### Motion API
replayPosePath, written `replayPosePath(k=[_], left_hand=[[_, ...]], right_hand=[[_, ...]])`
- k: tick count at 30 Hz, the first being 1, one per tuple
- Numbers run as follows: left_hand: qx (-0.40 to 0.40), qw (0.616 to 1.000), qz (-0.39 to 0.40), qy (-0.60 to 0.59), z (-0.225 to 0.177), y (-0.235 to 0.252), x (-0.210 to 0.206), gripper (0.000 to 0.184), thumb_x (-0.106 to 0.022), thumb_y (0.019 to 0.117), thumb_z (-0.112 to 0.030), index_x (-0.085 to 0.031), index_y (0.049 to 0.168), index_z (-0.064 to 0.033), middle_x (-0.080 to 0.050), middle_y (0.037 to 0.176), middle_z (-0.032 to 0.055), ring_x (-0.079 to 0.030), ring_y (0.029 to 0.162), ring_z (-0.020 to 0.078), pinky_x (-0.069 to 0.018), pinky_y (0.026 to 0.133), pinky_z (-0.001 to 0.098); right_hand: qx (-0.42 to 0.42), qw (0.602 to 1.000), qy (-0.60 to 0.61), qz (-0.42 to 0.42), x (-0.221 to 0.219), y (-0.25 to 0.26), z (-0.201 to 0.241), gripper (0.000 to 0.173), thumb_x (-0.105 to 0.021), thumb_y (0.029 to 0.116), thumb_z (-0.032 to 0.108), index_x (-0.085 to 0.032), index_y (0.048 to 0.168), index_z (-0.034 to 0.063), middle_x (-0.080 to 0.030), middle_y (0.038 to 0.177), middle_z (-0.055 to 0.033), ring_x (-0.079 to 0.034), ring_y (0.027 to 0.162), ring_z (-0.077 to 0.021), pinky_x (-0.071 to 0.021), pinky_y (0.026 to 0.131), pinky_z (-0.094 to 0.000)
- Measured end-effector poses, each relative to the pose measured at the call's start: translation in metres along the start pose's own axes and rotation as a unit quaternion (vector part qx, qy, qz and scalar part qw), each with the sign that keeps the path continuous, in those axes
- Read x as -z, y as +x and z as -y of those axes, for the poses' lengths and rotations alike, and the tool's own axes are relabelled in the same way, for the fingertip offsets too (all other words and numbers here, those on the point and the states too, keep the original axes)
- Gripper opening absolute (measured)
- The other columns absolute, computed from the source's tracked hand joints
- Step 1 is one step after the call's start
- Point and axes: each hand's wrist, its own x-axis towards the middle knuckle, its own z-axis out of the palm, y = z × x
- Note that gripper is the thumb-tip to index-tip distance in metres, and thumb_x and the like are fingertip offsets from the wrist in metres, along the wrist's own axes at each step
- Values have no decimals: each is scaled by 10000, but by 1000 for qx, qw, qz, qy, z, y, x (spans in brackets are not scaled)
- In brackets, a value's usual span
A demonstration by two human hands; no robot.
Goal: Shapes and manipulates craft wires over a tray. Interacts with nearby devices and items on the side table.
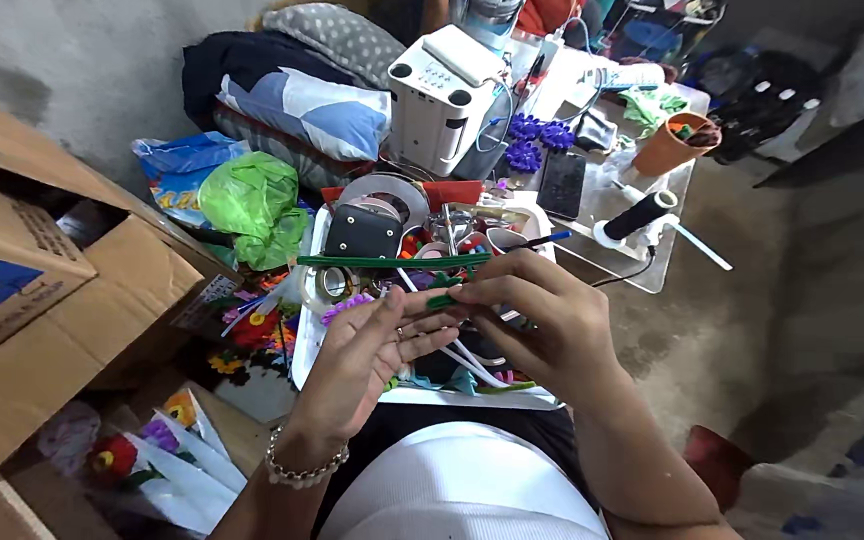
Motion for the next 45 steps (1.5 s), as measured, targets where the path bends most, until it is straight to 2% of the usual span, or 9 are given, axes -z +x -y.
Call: replayPosePath(k=[3,5,8,13,19,26,30,35,45], left_hand=[[-74,990,-26,114,7,0,-2,211,-637,1002,-100,-712,1154,25,-762,1063,92,-753,962,182,-629,887,336],[-123,974,-62,180,12,2,-5,156,-669,966,-41,-729,1097,18,-772,985,46,-756,878,132,-641,830,291],[-144,962,-97,211,13,3,-9,103,-662,967,-34,-738,1028,-1,-771,927,15,-756,835,109,-646,797,276],[-121,976,-94,155,13,2,-10,109,-639,977,-29,-743,1008,-15,-774,939,40,-760,855,132,-645,805,293],[-41,994,-86,58,9,2,-11,136,-602,992,-21,-738,992,-6,-773,946,92,-765,863,158,-639,825,304],[-110,980,-96,138,12,1,-16,103,-651,964,-20,-746,997,-2,-770,934,57,-758,859,142,-641,819,297],[-136,973,-93,162,14,1,-17,115,-645,968,-17,-746,1014,14,-773,955,66,-757,862,140,-640,820,290],[-126,978,-96,138,12,0,-17,114,-635,970,-14,-747,991,-7,-772,942,57,-759,851,139,-643,818,300],[-74,991,-63,93,6,-2,-13,148,-603,1000,-48,-745,1023,-12,-774,971,77,-762,871,150,-639,824,299]], right_hand=[[-3,1000,19,6,0,0,2,121,-669,976,120,-765,1010,55,-698,969,-71,-650,880,-52,-530,769,-162],[-3,999,33,6,1,1,2,117,-680,972,123,-760,1006,44,-700,954,-68,-642,860,-42,-521,754,-153],[5,999,39,7,1,2,3,112,-689,973,127,-731,1007,29,-699,954,-73,-635,849,-34,-512,742,-140],[19,1000,17,2,1,1,3,93,-692,964,111,-745,1001,43,-713,976,-79,-663,909,-60,-532,785,-162],[23,999,15,-24,-2,-1,5,86,-685,958,109,-739,979,46,-714,957,-74,-663,900,-63,-535,776,-162],[28,999,-9,-28,0,-4,5,78,-689,959,125,-740,986,73,-734,975,-58,-681,958,-95,-543,821,-220],[31,999,-17,-41,-2,-4,5,66,-697,944,125,-737,969,78,-731,971,-61,-677,941,-103,-539,802,-234],[54,996,-42,-58,-5,-2,6,62,-714,931,127,-727,952,71,-731,946,-59,-677,911,-109,-538,789,-229],[92,992,-72,-46,-3,3,5,60,-705,928,119,-717,955,68,-726,924,-62,-674,910,-129,-529,820,-243]])
